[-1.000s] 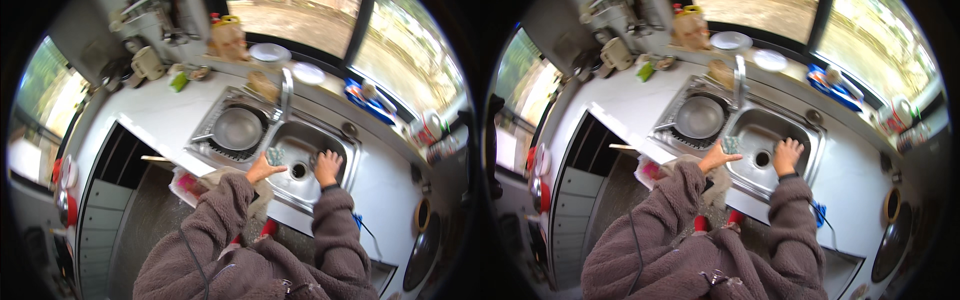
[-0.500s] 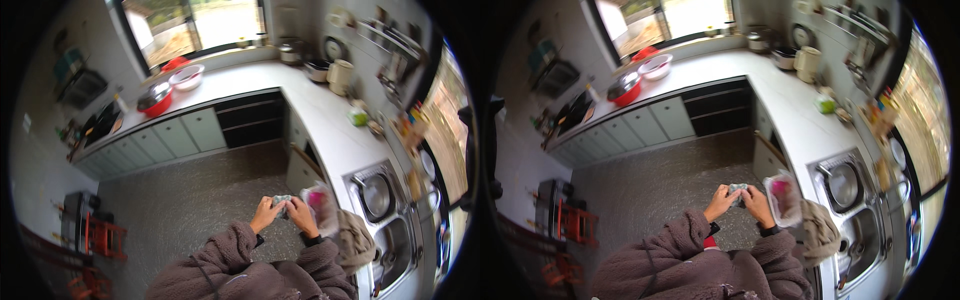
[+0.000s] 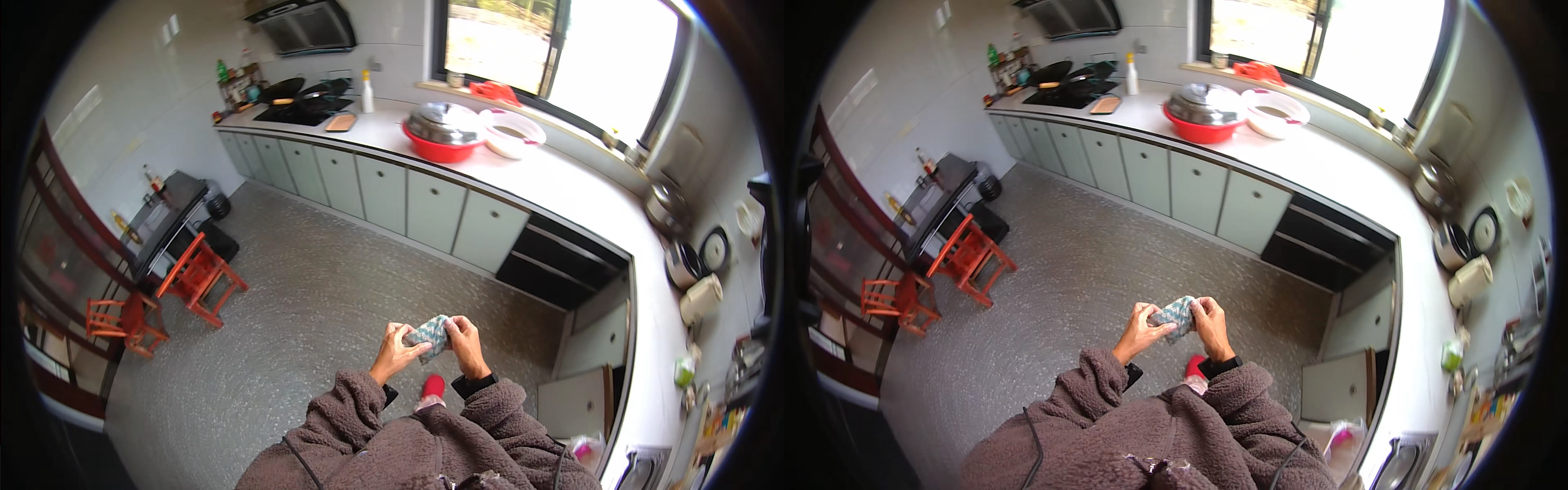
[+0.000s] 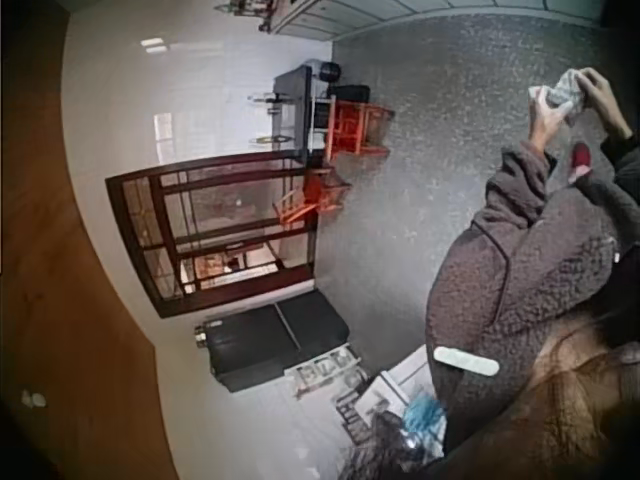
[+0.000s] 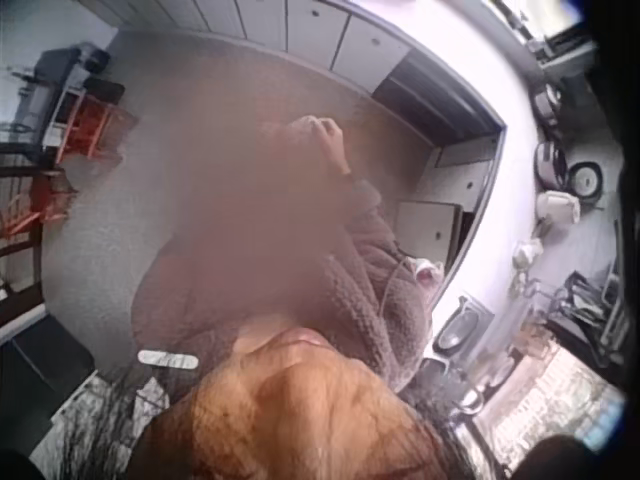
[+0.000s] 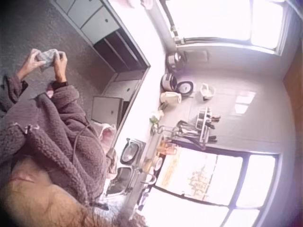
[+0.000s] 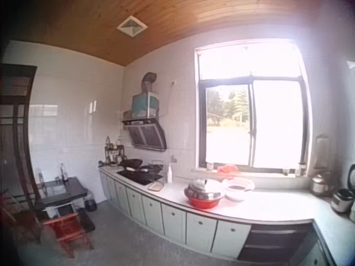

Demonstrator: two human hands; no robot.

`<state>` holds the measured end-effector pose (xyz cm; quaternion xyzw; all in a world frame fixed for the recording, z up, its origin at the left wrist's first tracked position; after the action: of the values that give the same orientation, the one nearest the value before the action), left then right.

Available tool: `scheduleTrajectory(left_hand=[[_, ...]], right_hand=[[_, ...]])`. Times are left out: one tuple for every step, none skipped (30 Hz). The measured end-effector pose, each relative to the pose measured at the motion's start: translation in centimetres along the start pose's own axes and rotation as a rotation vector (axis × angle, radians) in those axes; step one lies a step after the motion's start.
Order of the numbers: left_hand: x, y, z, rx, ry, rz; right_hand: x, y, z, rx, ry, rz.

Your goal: The person cleans the kitchen countertop and sink area using a cloth and a spray bottle. They wipe the countertop, rinse the cloth at the sink, and repeat the wiping across multiple sections, including around the stove and near the window.

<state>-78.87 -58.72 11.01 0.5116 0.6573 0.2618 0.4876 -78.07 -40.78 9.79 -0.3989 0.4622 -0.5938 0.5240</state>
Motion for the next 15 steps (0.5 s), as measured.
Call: scheduleTrajectory(left_hand=[[-1.7,-0.9,-1.2,0.074,0.070,-0.004],[-2.8,-3.3,-2.4,-0.105,0.033,0.053],[-3.9,-5.7,-3.6,-0.285,-0.004,0.115],[-4.9,-7.6,-4.6,-0.417,-0.026,0.191],[-6.3,-8.7,-6.2,-0.377,0.020,0.175],[-7.2,-10.0,-7.6,-0.418,0.047,0.200],[-8.3,-11.0,-9.6,-0.405,0.087,0.234],[-9.7,-12.2,-11.4,-0.419,0.116,0.258],[-10.8,-13.6,-12.8,-0.449,0.141,0.204],[-12.3,-14.3,-14.2,-0.392,0.200,0.221],[-13.6,-15.3,-15.8,-0.393,0.252,0.235],[-14.7,-16.4,-17.0,-0.434,0.307,0.252],[-15.5,-16.9,-18.3,-0.396,0.358,0.372],[-16.6,-17.7,-19.3,-0.424,0.393,0.452],[-17.7,-18.6,-20.3,-0.473,0.441,0.485]], right_hand=[[1.8,-0.6,-1.7,-0.017,-0.068,-0.103],[3.1,-1.3,-3.8,-0.030,-0.104,-0.080],[4.4,-1.9,-5.8,-0.034,-0.148,-0.070],[5.7,-2.5,-7.8,-0.049,-0.203,-0.073],[6.9,-3.1,-10.1,-0.056,-0.216,-0.071],[8.0,-3.5,-12.2,-0.036,-0.239,-0.040],[9.1,-4.3,-14.6,-0.023,-0.267,-0.016],[10.5,-5.0,-17.0,0.002,-0.299,-0.006],[11.8,-5.3,-19.2,0.022,-0.316,-0.007],[13.3,-6.1,-21.5,0.017,-0.357,-0.035],[15.1,-7.3,-23.7,-0.035,-0.413,-0.056],[16.5,-7.9,-25.6,-0.014,-0.435,-0.031],[18.0,-8.7,-27.1,-0.026,-0.457,-0.057],[19.7,-9.2,-28.3,-0.038,-0.469,0.019],[21.4,-9.8,-29.5,-0.037,-0.473,0.110]])
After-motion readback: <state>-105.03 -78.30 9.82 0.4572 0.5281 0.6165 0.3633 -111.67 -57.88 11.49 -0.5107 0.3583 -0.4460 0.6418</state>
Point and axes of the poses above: each hand's wrist, its own z-axis away from the middle knuckle, its own x-axis out of the palm, y = z × x, the point moved 6 cm from there along -z, towards the middle knuckle, and after that the axes turned 8 degrees about z, right-handed, at the moved point
